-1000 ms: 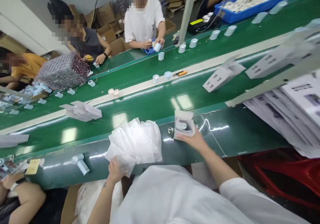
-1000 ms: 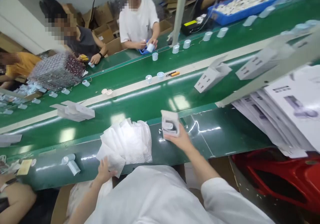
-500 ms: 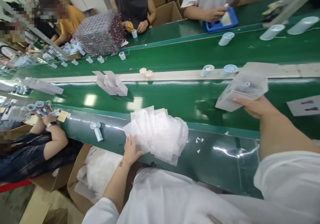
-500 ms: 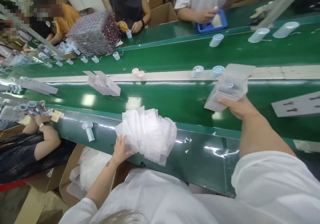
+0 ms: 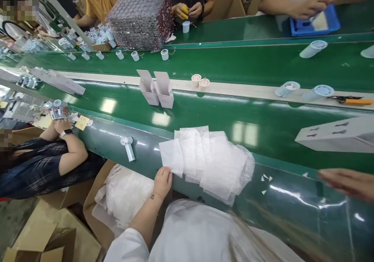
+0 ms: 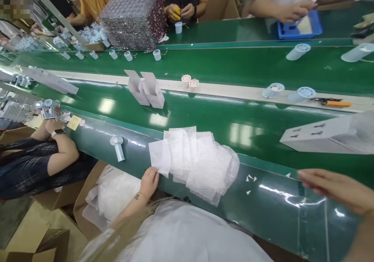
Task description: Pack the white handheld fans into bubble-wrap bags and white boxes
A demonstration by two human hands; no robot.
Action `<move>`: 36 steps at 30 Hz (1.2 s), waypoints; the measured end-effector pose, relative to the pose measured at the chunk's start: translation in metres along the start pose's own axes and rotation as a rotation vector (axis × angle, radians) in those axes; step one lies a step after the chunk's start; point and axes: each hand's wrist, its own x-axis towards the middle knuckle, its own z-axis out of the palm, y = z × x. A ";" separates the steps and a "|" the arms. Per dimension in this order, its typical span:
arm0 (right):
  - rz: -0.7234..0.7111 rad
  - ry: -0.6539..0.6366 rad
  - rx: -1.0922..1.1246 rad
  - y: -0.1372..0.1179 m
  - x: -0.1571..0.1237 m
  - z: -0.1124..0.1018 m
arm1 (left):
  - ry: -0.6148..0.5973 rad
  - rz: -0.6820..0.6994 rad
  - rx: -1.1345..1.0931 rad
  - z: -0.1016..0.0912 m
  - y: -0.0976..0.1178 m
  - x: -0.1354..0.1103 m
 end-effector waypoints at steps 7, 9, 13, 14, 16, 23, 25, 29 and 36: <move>-0.307 -0.622 0.155 -0.164 -0.078 0.302 | -0.004 -0.162 -0.466 -0.020 0.021 0.050; -0.397 -0.511 0.071 -0.187 -0.071 0.356 | -0.018 -0.184 -0.501 -0.030 0.011 0.054; -0.486 -0.325 -0.069 -0.196 -0.048 0.387 | 0.219 -0.448 -0.420 -0.061 -0.046 0.054; -0.537 -0.248 -0.136 -0.197 -0.045 0.388 | 0.303 -0.574 -0.354 -0.070 -0.064 0.055; -0.654 -0.132 -0.282 -0.201 -0.045 0.390 | 0.394 -0.840 -0.231 -0.085 -0.098 0.060; -0.625 -0.286 -0.630 -0.221 -0.061 0.373 | 0.355 -0.957 -0.629 -0.087 -0.096 0.062; -0.554 -0.263 -0.555 -0.220 -0.071 0.362 | 0.349 -0.841 -0.918 -0.075 -0.054 0.050; -0.419 -0.519 0.079 -0.213 -0.090 0.366 | 0.145 -0.497 -0.921 -0.053 0.027 0.032; 0.153 -0.528 0.611 -0.191 -0.078 0.364 | 0.275 -0.561 -0.536 -0.088 -0.068 0.113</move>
